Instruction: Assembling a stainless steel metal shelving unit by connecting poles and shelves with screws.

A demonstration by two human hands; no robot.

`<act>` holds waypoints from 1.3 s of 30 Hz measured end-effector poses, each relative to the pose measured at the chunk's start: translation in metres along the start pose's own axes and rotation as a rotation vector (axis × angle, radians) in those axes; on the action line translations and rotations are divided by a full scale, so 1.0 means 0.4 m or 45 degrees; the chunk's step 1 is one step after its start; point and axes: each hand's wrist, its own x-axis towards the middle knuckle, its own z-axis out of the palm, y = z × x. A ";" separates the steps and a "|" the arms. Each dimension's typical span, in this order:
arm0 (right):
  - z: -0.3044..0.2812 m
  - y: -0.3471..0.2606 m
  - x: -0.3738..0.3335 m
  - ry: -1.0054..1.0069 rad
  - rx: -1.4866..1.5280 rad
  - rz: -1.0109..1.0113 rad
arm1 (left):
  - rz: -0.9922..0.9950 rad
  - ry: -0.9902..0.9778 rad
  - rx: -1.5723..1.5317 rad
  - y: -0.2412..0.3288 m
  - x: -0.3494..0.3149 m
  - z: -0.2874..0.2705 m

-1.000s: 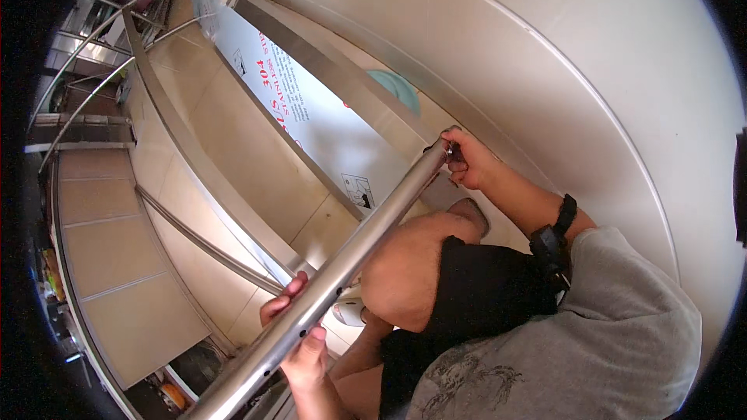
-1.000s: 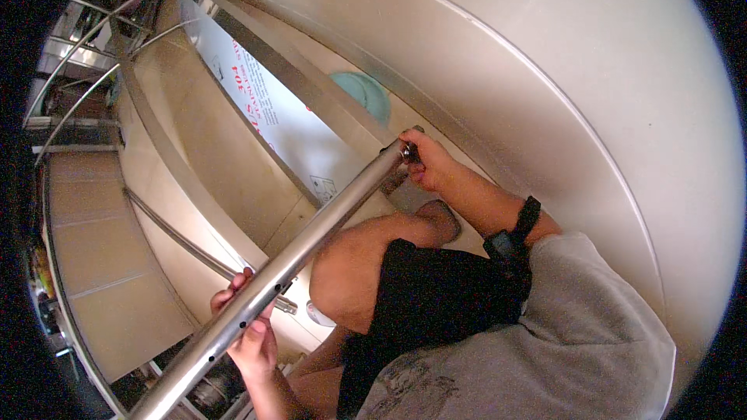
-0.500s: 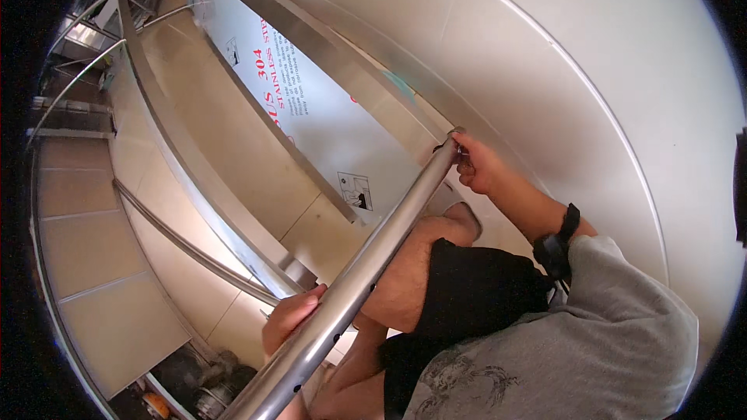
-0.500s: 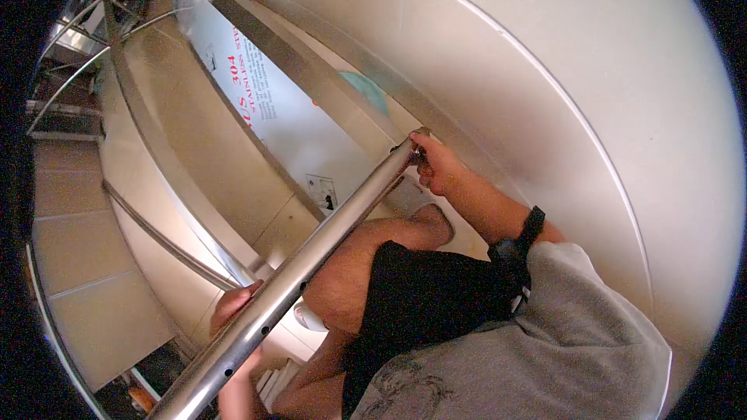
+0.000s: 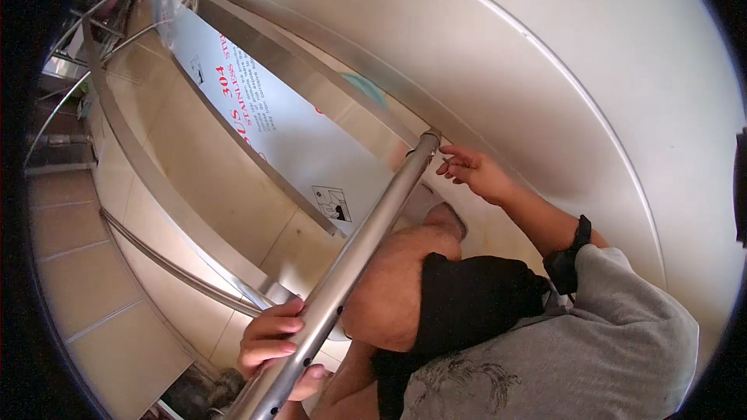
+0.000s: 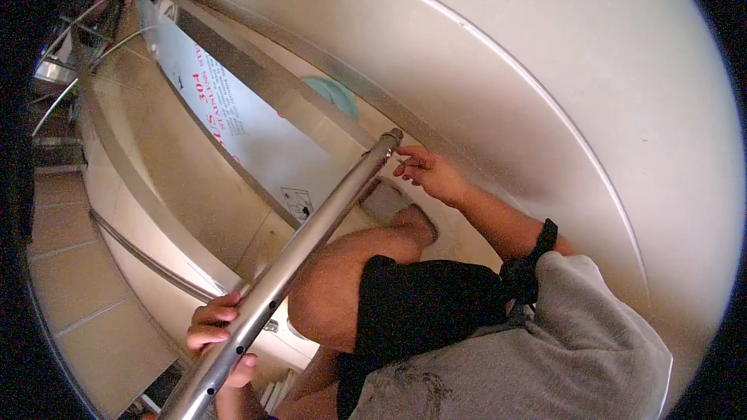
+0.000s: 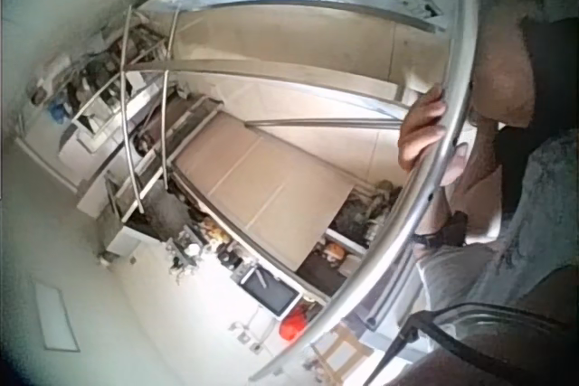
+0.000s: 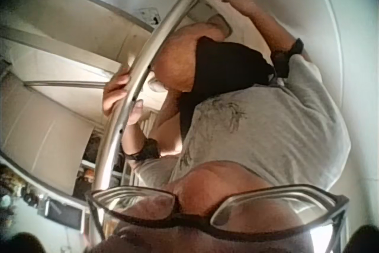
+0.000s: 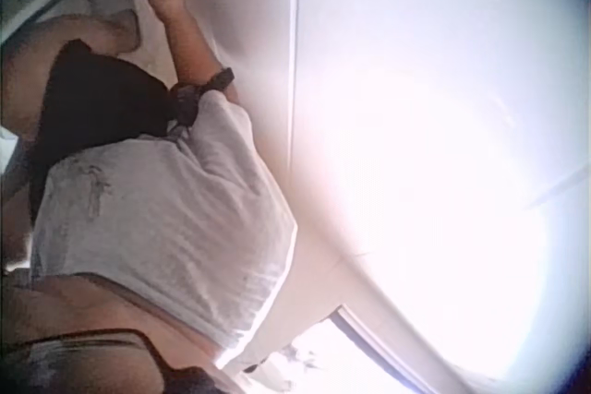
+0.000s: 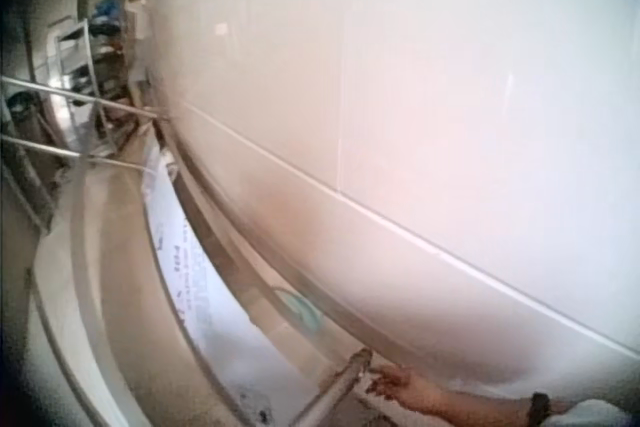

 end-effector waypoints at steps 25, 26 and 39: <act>0.037 -0.011 -0.077 -0.413 0.833 0.417 | -0.311 0.765 -0.377 0.064 -0.117 0.062; 0.046 -0.039 -0.116 -0.413 0.780 0.447 | -0.332 0.869 -0.397 0.068 -0.110 0.075; -0.031 -0.036 -0.105 -0.648 -0.750 -0.485 | -0.306 0.740 -0.664 -0.002 -0.079 0.076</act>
